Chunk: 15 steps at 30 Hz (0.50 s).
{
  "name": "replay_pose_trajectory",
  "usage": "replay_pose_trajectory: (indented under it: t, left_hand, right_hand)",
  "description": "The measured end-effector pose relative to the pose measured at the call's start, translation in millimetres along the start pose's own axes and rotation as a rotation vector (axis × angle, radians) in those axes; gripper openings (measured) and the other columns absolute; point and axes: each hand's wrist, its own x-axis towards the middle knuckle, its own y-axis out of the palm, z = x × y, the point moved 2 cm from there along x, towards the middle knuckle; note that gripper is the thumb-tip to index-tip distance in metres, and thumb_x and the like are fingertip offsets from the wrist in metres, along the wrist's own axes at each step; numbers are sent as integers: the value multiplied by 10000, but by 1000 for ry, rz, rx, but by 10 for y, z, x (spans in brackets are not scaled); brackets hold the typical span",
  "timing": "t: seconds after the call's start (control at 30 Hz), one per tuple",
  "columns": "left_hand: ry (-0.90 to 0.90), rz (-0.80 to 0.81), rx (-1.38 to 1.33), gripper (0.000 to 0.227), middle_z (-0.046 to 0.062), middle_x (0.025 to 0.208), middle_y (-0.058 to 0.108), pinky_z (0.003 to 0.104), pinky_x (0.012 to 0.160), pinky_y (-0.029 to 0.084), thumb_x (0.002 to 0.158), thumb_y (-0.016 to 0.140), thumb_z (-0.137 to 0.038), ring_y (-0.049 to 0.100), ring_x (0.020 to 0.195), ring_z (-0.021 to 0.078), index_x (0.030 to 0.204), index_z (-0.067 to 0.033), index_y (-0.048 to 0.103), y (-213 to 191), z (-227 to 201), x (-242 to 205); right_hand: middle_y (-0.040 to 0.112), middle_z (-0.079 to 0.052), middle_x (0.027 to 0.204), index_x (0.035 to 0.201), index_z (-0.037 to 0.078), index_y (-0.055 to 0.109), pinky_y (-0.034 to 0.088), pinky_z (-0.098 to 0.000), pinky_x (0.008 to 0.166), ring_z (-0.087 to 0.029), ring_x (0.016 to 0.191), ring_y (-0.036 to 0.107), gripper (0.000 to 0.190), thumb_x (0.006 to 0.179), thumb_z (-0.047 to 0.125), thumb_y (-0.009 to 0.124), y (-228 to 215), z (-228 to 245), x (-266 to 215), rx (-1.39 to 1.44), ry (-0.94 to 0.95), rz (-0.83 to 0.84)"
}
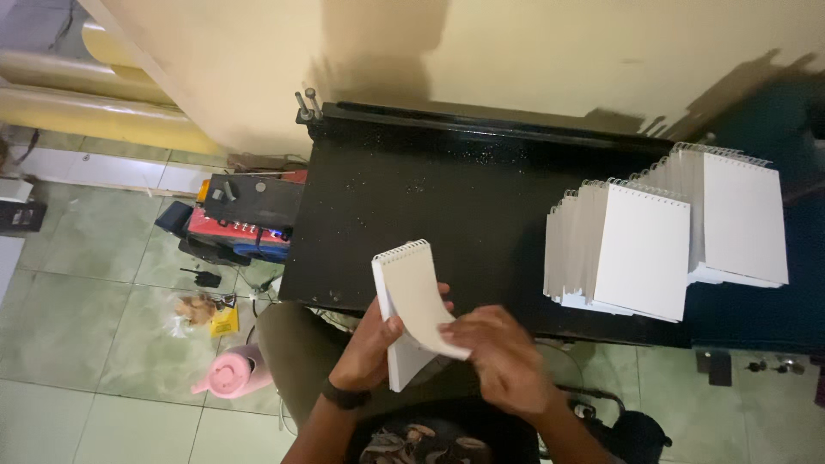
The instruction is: The person assembles spiral-bound notebooks by inserting a stack of white pages into a yellow cover. They repeatedly pick up a page stack, align it with the cover, press it into place, and stack the finished notebook on the table.
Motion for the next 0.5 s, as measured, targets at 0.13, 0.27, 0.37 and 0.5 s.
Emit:
replay_pose_trajectory:
  t: [0.13,0.27,0.37,0.5]
  left_hand:
    - [-29,83,-33,908,159,1466,572,486,1024,540,890,784,-535,617,1271,325,1559,-83,368,-144,137,-16]
    - [-185,193,-197,753,248,1453,555,460,1055,514,966,673,-367,606,1275,343,1539,12,363,-246,231,-108]
    - [-271,335,-172,835,298,1436,540,526,1078,505,953,679,-444,609,1258,393,1538,48,341,-351,181,-168]
    - [-478,622,-131,1061,249,1575,402,430,1026,494,901,719,-525,530,1323,315,1619,67,209,-219,-31,-237]
  right_hand:
    - [743,-51,923,957,73,709,550,-327,756,-209,805,657,237,794,-96,742,-150,-15,11,86,158,-264]
    - [662,8,752,879,142,704,454,-251,617,-98,677,554,207,754,42,834,-399,53,257,421,327,-224]
    - [691,0,772,902,128,697,502,-228,626,-81,682,602,179,783,70,818,-626,69,454,204,290,-274]
    - [620,73,718,784,235,769,355,-339,903,-125,775,498,141,833,123,839,-765,63,918,-462,283,-281]
